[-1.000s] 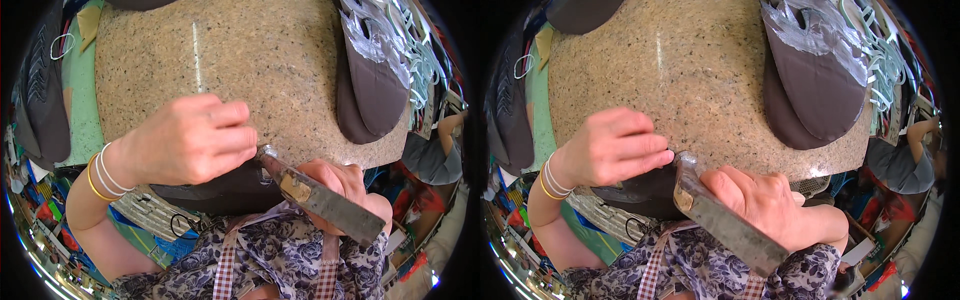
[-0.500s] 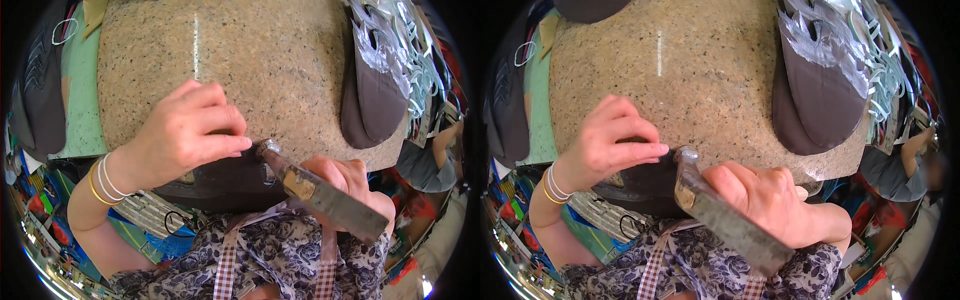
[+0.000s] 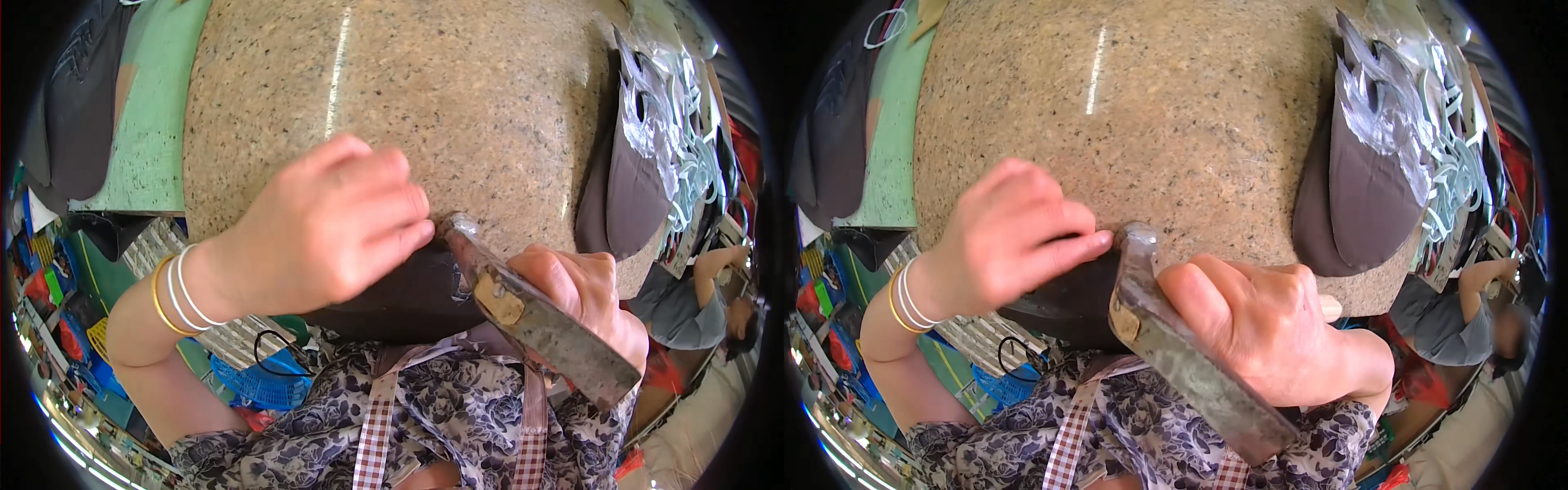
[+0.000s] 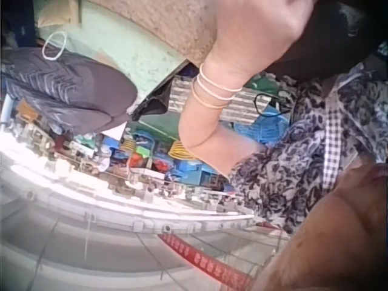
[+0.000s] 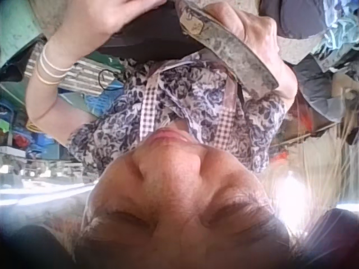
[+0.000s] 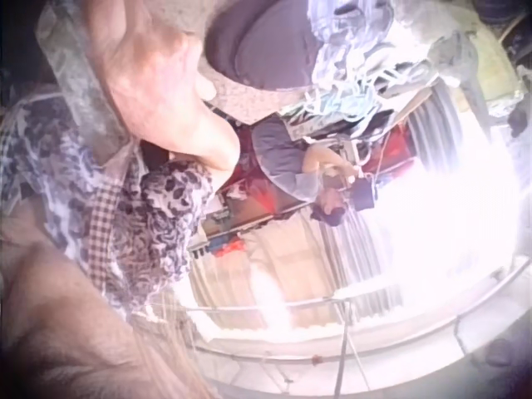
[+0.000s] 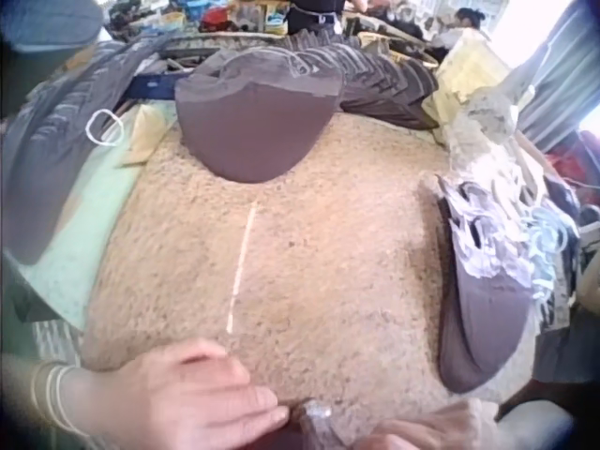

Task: The person aligns and hammers shoe upper components together by hand on a stone work surface, handling several black leather or synthetic parts one by one. The person also moves stacks of completed or in-progress components to and from the work area.

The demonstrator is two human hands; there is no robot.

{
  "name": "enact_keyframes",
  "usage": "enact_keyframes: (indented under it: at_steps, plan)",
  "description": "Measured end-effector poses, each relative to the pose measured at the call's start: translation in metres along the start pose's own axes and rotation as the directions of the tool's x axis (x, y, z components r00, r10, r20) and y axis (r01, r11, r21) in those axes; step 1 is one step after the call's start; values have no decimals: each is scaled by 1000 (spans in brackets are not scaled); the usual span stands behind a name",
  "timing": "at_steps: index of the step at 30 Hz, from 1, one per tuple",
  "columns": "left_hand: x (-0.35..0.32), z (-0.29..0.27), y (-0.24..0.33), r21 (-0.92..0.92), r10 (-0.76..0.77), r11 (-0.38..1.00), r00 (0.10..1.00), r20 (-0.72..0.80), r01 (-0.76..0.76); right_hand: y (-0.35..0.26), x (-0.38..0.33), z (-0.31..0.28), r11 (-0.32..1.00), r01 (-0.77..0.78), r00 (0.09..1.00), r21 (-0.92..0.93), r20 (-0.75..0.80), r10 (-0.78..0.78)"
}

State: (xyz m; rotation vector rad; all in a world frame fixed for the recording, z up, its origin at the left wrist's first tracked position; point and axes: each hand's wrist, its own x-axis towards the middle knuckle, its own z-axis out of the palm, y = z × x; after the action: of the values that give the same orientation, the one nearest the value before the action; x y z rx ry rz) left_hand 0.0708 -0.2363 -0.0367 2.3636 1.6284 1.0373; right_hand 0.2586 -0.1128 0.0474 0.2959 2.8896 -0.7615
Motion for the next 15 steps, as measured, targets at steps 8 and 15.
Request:
enact_keyframes:
  at_steps: [8, 15]
  plan:
    - [-13, -7, 4, 31, -81, 996, 996, 22, 80, 0, 19, -3, 999, -22, 998, 44, 62, 19]
    - [-30, -10, 16, 40, -222, 974, 975, -32, 223, 0, 29, 2, 996, -34, 996, 79, 84, 28]
